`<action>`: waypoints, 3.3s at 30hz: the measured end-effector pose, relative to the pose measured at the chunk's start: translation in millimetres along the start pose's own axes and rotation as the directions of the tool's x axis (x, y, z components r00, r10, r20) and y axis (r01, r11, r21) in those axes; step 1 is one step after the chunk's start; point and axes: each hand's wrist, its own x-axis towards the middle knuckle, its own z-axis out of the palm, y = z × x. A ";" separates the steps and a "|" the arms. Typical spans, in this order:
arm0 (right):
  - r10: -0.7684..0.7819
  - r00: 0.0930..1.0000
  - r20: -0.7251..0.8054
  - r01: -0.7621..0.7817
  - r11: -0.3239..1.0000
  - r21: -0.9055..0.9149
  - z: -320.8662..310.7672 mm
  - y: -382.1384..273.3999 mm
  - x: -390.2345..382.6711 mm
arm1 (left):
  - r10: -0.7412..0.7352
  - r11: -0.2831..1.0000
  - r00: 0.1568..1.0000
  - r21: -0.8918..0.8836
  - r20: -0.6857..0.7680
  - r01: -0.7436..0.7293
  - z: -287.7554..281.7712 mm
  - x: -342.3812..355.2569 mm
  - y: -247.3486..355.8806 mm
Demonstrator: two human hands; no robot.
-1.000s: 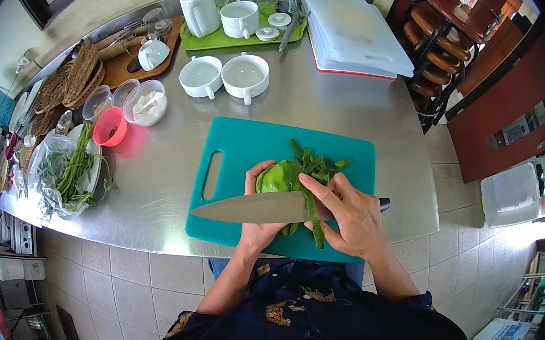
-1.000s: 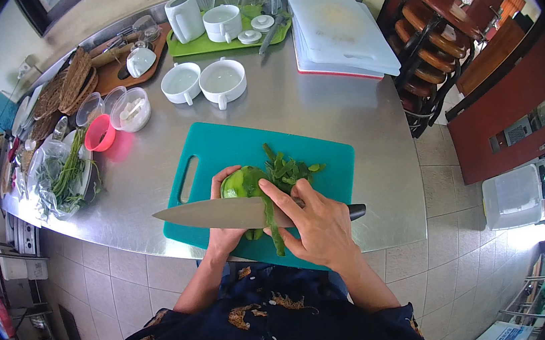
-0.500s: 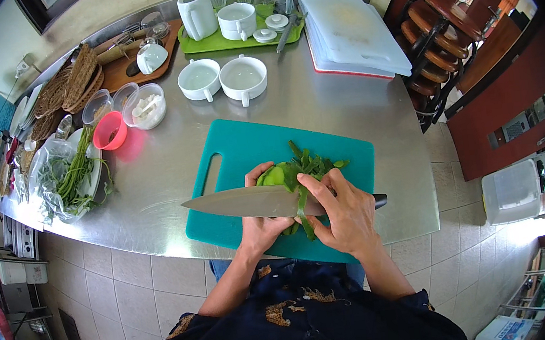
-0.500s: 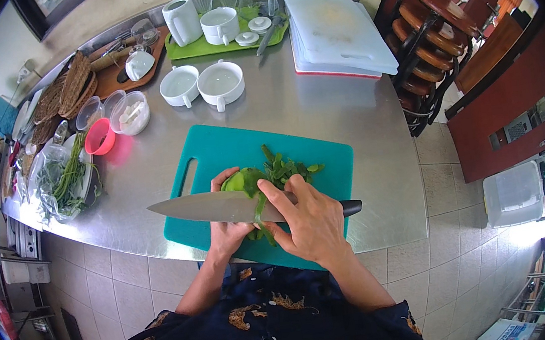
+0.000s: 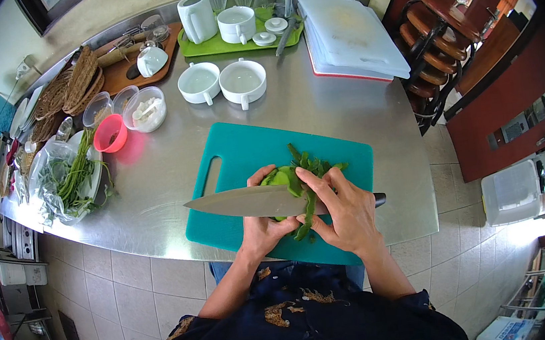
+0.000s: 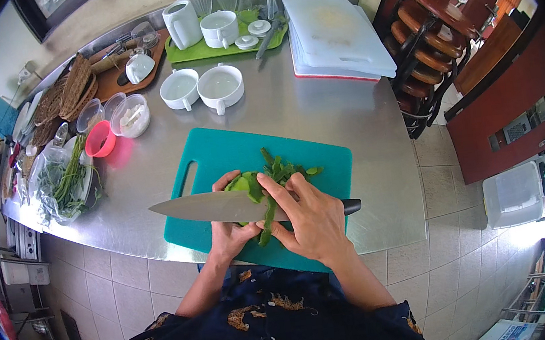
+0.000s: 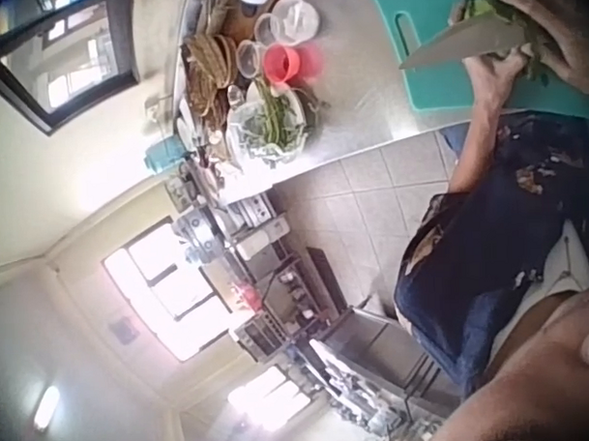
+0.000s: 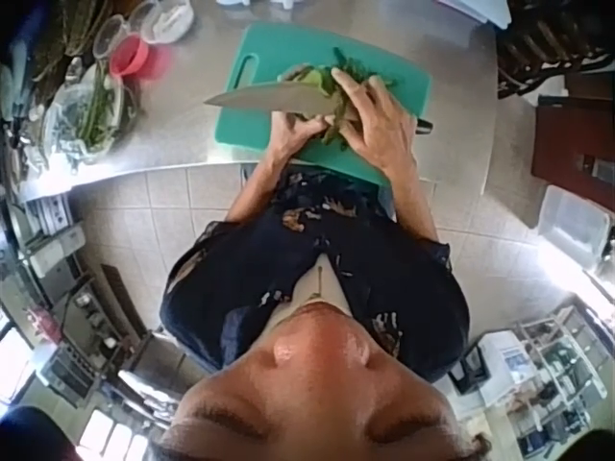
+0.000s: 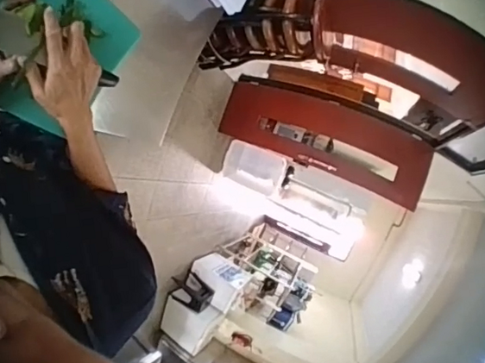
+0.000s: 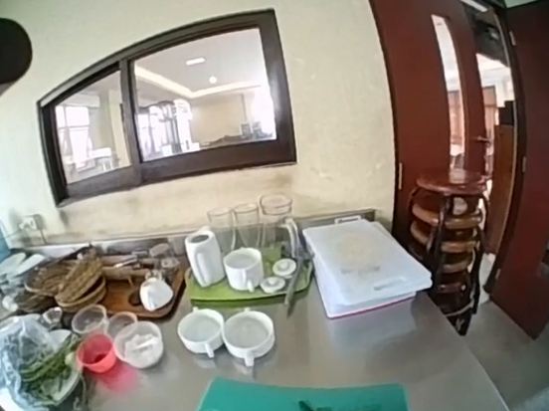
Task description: Peel a green vegetable using a chef's knife on a cutting board.
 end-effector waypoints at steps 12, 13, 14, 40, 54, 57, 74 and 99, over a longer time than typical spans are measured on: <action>-0.032 0.999 -0.032 0.035 0.995 0.097 2.7 -1.6 7.2 | 0.192 0.962 0.981 0.206 -0.035 -0.181 -1.9 -3.1 -0.9; -0.032 0.999 -0.039 0.036 0.995 0.098 1.5 -3.0 8.1 | 0.223 0.942 0.975 0.261 -0.018 -0.210 -2.5 -3.0 -2.7; -0.032 0.998 -0.046 0.037 0.994 0.099 0.9 -3.8 8.7 | 0.252 0.919 0.968 0.315 0.001 -0.239 -2.7 -3.0 -3.5; 0.031 0.998 -0.060 -0.010 0.944 0.330 3.9 18.5 14.7 | 0.226 0.972 0.974 0.067 0.018 -0.227 7.7 -4.9 4.5; -0.014 1.000 0.027 0.011 0.996 0.086 -7.5 -3.5 -6.7 | 0.011 0.983 0.994 -0.182 -0.111 -0.031 -6.3 -2.0 -15.2; -0.042 0.999 -0.014 0.043 0.998 0.051 -3.7 -4.5 -4.6 | -0.005 0.987 0.993 -0.160 -0.120 -0.014 -6.3 -3.4 -15.1; -0.055 0.998 0.028 0.053 0.997 0.055 -3.1 -12.5 -3.7 | -0.031 0.968 0.994 -0.252 -0.105 0.003 -9.0 -2.1 -4.3; -0.073 0.997 -0.031 0.077 0.983 0.166 10.0 -16.8 10.3 | 0.098 0.938 0.991 -0.323 -0.095 -0.124 -10.0 -3.8 -7.6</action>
